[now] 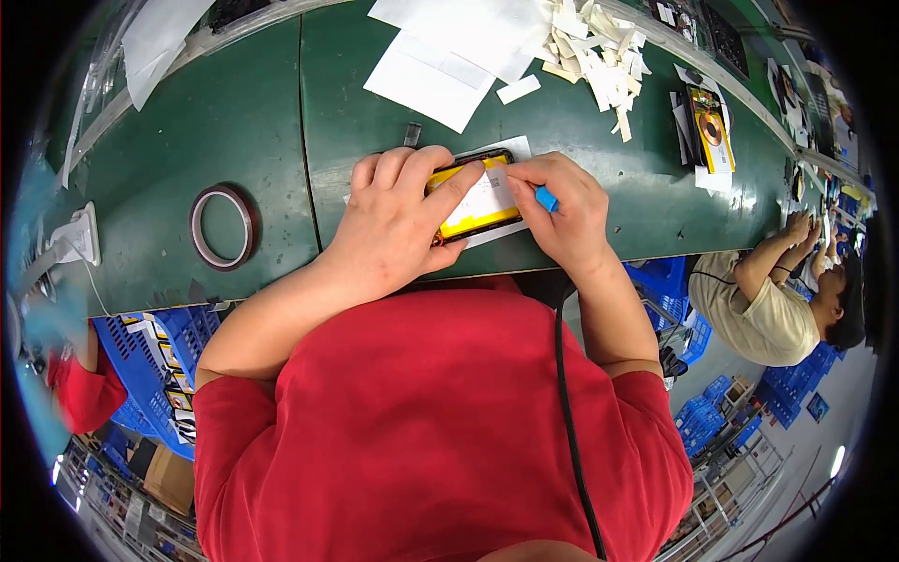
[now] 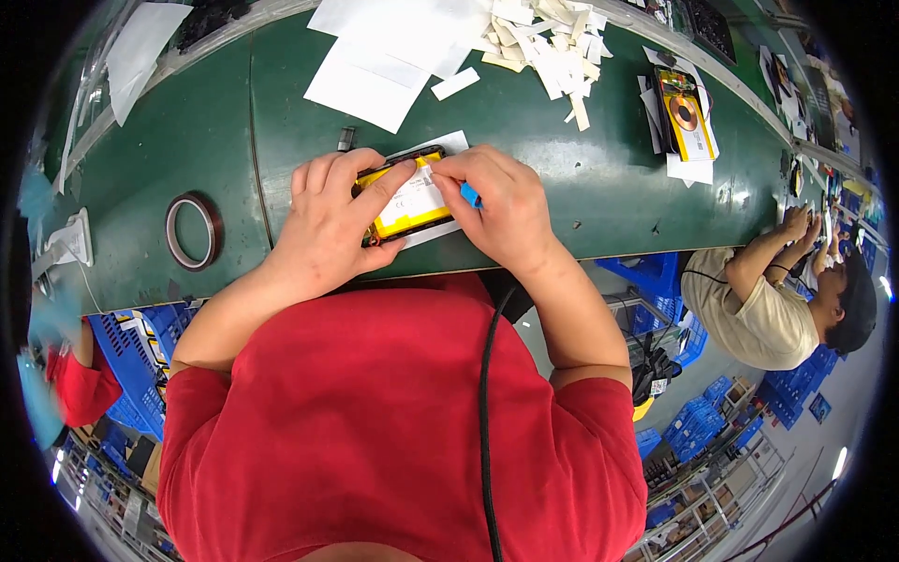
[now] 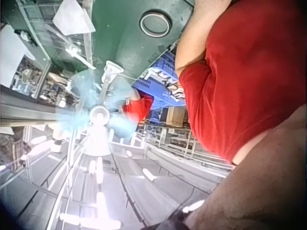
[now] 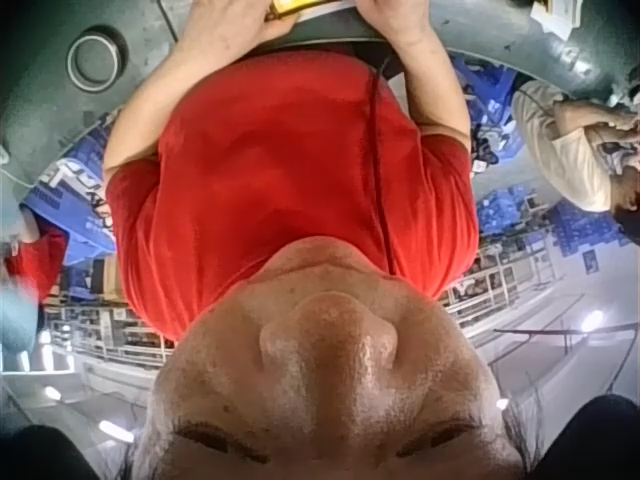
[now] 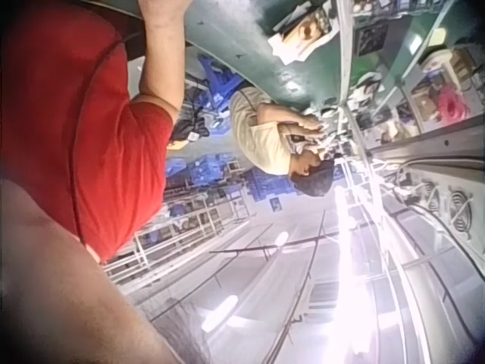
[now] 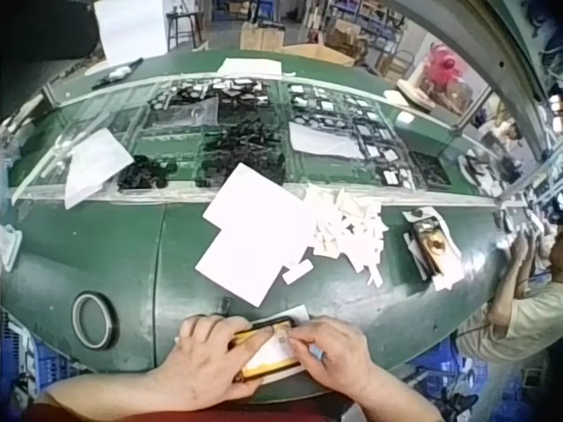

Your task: Assembling electronic components by applying adhesive strips and connecting parts on an assembly line.

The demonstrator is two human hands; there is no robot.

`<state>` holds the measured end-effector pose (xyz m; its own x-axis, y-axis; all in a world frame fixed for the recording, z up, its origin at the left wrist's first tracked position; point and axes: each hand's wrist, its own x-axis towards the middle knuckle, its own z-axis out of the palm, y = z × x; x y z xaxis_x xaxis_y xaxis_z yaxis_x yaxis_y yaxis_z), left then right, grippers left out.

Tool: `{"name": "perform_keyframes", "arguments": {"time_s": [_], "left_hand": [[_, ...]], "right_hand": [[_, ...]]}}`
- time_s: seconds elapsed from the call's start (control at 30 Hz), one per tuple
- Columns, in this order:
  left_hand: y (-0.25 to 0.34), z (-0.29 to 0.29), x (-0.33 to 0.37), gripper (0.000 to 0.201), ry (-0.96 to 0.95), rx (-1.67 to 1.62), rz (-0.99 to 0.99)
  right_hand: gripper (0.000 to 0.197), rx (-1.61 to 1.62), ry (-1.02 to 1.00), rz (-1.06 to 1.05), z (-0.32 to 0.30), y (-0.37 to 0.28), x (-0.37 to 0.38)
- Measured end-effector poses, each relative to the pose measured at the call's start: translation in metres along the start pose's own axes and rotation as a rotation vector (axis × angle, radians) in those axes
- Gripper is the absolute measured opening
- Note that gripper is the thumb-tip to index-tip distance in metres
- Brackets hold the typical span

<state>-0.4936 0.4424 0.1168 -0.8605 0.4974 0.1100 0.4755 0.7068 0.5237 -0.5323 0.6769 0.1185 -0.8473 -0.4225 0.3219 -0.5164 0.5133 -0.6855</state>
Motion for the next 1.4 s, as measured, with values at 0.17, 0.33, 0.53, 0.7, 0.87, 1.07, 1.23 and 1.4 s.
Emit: {"name": "perform_keyframes", "arguments": {"time_s": [0.17, 0.33, 0.53, 0.7, 0.87, 1.07, 1.23, 1.4], "left_hand": [[0.000, -0.001, 0.000, 0.086, -0.011, 0.003, -0.004], [0.000, 0.000, 0.000, 0.086, -0.001, -0.003, 0.005], [-0.002, 0.000, 0.000, 0.087, 0.010, -0.005, 0.013], [-0.001, -0.001, -0.002, 0.085, 0.012, -0.018, 0.013], [-0.001, 0.001, -0.002, 0.083, 0.033, -0.018, 0.020], [-0.002, 0.002, -0.002, 0.083, 0.037, -0.026, 0.013], [-0.002, 0.002, -0.002, 0.086, 0.039, 0.008, 0.021], [-0.002, 0.003, -0.002, 0.086, 0.040, 0.012, 0.016]], "right_hand": [[0.017, -0.062, -0.029, -0.040, 0.002, 0.000, 0.001], [0.015, -0.197, -0.059, -0.066, 0.005, -0.008, 0.003], [0.016, 0.070, -0.112, 0.183, -0.006, -0.014, 0.014], [0.012, 0.550, -0.043, 0.465, -0.013, -0.009, 0.009], [0.009, 0.264, 0.026, 0.348, -0.010, -0.009, 0.003], [0.012, 0.009, 0.059, 0.096, 0.005, -0.010, 0.005], [0.014, -0.020, 0.049, 0.003, 0.007, -0.007, 0.007], [0.016, -0.093, 0.015, -0.056, 0.009, -0.005, 0.009]]}}
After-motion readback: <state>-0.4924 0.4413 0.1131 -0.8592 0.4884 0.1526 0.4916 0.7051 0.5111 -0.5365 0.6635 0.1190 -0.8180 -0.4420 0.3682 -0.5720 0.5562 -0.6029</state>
